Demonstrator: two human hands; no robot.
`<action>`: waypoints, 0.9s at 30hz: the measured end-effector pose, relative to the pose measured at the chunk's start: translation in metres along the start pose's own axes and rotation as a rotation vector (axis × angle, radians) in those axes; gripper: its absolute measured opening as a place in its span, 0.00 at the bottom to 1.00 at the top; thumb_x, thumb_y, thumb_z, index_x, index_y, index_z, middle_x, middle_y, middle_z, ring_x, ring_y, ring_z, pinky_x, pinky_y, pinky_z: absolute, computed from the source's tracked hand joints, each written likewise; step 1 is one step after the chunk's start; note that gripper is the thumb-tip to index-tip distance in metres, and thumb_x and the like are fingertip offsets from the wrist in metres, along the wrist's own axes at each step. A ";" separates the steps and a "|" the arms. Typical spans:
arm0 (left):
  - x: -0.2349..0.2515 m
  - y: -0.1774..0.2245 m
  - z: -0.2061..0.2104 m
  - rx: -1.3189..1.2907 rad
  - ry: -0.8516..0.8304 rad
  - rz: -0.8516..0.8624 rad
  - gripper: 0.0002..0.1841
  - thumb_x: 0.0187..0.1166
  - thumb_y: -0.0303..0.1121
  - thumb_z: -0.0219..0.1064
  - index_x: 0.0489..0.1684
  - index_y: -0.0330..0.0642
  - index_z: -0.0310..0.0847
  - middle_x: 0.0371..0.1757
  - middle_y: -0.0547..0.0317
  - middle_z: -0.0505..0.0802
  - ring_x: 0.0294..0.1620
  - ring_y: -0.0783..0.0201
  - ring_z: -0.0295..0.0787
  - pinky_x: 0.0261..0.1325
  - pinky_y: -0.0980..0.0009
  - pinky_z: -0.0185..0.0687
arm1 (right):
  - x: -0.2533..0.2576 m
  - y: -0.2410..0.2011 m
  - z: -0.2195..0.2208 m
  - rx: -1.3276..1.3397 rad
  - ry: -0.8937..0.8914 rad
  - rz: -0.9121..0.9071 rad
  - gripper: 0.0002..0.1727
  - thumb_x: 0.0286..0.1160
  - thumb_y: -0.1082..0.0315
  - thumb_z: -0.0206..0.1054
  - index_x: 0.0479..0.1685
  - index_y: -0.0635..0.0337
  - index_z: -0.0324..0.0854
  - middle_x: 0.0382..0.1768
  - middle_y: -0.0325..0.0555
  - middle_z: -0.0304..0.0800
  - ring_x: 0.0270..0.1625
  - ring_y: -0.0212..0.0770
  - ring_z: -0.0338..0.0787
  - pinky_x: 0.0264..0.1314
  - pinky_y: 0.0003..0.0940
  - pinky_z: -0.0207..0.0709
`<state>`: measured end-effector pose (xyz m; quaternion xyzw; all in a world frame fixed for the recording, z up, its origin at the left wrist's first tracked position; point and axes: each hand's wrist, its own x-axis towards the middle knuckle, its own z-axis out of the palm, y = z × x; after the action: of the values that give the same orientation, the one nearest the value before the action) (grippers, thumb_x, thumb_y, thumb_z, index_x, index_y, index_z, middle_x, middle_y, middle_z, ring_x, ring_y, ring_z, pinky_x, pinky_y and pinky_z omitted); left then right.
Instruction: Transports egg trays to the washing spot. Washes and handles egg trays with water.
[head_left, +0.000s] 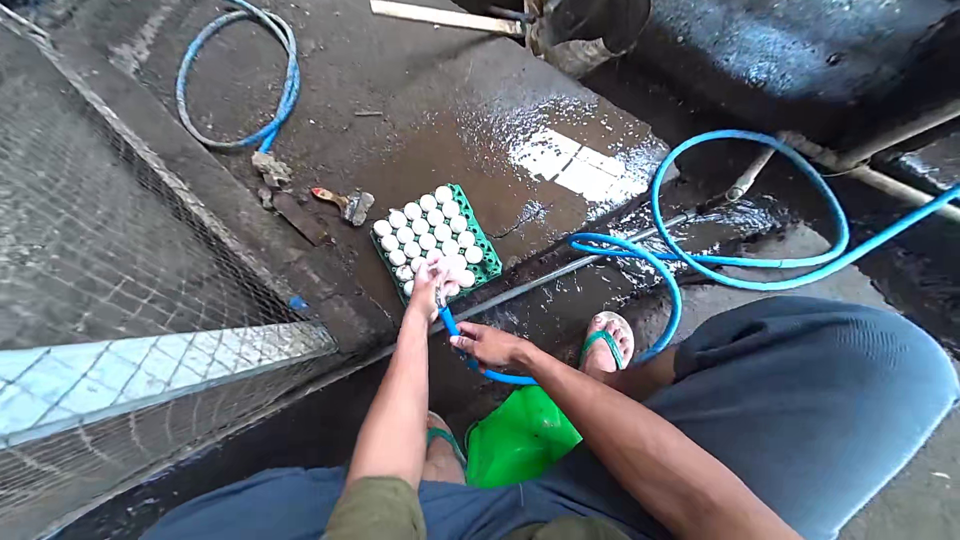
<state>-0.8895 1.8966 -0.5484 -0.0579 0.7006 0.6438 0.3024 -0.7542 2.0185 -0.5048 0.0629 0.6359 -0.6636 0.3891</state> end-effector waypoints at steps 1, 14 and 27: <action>0.013 -0.010 -0.001 0.103 -0.023 0.026 0.23 0.89 0.28 0.54 0.83 0.36 0.59 0.67 0.40 0.82 0.58 0.55 0.86 0.61 0.58 0.84 | -0.001 0.000 0.000 -0.004 -0.003 0.003 0.23 0.97 0.53 0.46 0.80 0.53 0.68 0.54 0.51 0.83 0.34 0.40 0.82 0.38 0.38 0.78; 0.061 -0.038 0.038 1.091 -0.250 0.260 0.18 0.76 0.22 0.70 0.65 0.31 0.84 0.70 0.34 0.85 0.72 0.39 0.81 0.78 0.44 0.72 | -0.008 0.009 -0.013 0.077 0.006 -0.006 0.22 0.96 0.53 0.47 0.78 0.54 0.70 0.51 0.51 0.83 0.32 0.39 0.80 0.36 0.37 0.76; 0.077 -0.004 0.060 1.160 0.030 -0.054 0.28 0.80 0.50 0.70 0.68 0.37 0.82 0.64 0.32 0.87 0.68 0.32 0.82 0.67 0.31 0.73 | -0.013 0.016 -0.026 0.141 0.055 -0.019 0.22 0.95 0.53 0.48 0.78 0.52 0.71 0.53 0.49 0.84 0.33 0.37 0.80 0.36 0.36 0.76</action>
<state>-0.9291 1.9762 -0.5896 0.0901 0.9413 0.1456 0.2910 -0.7462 2.0489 -0.5152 0.1024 0.5985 -0.7084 0.3599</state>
